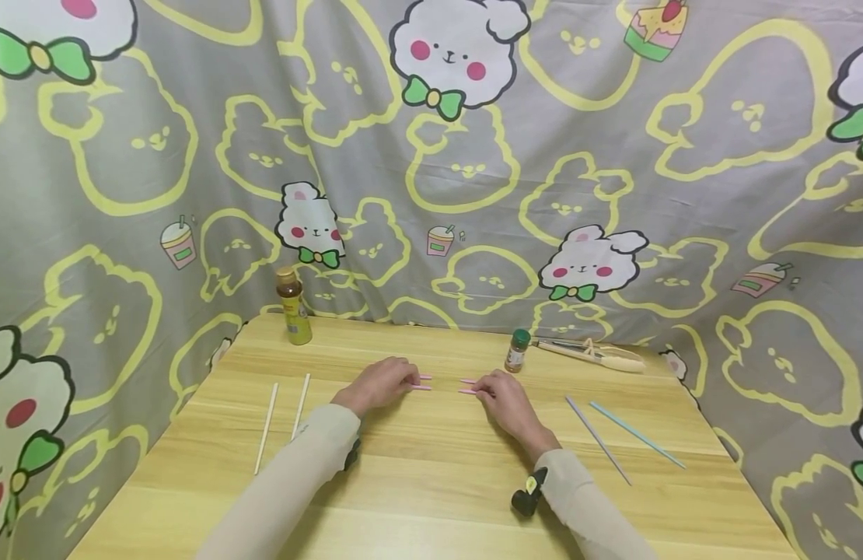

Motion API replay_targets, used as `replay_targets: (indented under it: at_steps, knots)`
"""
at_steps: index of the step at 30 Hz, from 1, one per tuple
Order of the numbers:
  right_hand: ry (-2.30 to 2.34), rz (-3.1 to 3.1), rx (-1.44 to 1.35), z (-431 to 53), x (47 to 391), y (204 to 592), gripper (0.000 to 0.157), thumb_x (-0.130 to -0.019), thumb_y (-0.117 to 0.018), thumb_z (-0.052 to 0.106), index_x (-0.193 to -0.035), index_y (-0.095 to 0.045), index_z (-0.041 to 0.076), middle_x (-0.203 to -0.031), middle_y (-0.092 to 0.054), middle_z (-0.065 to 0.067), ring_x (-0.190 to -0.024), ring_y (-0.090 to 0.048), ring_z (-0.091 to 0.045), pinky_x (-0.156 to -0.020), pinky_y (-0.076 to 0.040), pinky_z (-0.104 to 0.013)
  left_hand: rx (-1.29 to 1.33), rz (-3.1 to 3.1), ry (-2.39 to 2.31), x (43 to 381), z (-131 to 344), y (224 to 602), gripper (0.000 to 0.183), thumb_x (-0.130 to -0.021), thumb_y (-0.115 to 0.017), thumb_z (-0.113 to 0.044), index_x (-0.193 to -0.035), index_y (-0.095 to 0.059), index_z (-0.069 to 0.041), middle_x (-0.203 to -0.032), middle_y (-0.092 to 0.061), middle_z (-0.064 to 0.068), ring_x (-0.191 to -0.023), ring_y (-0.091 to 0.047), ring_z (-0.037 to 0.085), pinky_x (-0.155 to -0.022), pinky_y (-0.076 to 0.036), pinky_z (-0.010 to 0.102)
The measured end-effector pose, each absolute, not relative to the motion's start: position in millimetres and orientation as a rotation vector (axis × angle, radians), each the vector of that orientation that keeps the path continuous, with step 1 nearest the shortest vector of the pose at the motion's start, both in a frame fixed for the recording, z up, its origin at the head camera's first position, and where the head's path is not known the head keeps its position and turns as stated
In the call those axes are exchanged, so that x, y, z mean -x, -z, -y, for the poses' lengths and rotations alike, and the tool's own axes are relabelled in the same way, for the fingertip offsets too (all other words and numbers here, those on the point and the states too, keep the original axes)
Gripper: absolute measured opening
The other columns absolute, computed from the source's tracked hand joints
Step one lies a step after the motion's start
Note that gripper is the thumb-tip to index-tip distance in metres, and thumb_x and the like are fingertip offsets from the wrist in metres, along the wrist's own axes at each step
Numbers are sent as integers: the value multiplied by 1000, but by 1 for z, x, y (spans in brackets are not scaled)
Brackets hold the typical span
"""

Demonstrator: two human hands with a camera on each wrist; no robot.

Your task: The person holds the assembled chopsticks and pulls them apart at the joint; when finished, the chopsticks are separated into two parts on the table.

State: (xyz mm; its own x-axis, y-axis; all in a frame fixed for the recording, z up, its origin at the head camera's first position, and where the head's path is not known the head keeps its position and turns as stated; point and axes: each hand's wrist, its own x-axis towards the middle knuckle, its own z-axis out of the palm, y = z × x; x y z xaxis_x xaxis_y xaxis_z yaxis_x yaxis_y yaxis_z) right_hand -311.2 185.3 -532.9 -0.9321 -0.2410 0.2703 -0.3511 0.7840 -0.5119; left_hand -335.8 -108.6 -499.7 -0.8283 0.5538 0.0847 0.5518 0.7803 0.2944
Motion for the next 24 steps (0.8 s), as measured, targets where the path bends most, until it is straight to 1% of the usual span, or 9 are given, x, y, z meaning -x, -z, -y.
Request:
replay_targets:
  at_steps: [8, 11, 17, 21, 24]
  knots:
    - [-908, 2757, -452, -195, 302, 526, 11, -102, -77, 10, -112, -82, 11, -110, -73, -4, -103, -69, -23, -94, -61, -49, -901, -2955, -495, 335, 108, 499, 7, -104, -76, -13, -109, -78, -17, -106, -72, -2, -103, -69, 20, -95, -61, 40]
    - [-942, 2713, -429, -207, 296, 519, 14, -102, -77, 11, -115, -80, 10, -111, -73, -5, -101, -70, -24, -91, -61, -49, -907, -2957, -498, 335, 108, 498, 8, -104, -76, -13, -110, -78, -17, -106, -72, -2, -102, -69, 20, -95, -60, 41]
    - [-944, 2716, -371, -245, 279, 506, 18, -104, -76, 15, -121, -77, 9, -108, -73, -4, -97, -70, -20, -87, -62, -42, -895, -2950, -532, 334, 108, 497, 8, -103, -76, -11, -110, -78, -15, -108, -73, -1, -105, -69, 21, -97, -60, 42]
    - [-943, 2762, -320, -270, 262, 503, 20, -106, -73, 17, -124, -76, 8, -107, -73, -2, -94, -68, -16, -84, -60, -35, -906, -2949, -525, 335, 108, 497, 8, -104, -75, -12, -111, -78, -15, -109, -73, -1, -106, -70, 21, -98, -60, 42]
    - [-925, 2781, -306, -283, 250, 505, 21, -105, -74, 18, -123, -76, 6, -103, -73, -2, -90, -67, -14, -79, -59, -30, -908, -2954, -515, 335, 109, 498, 8, -104, -75, -13, -111, -78, -15, -108, -73, -1, -105, -69, 21, -97, -60, 42]
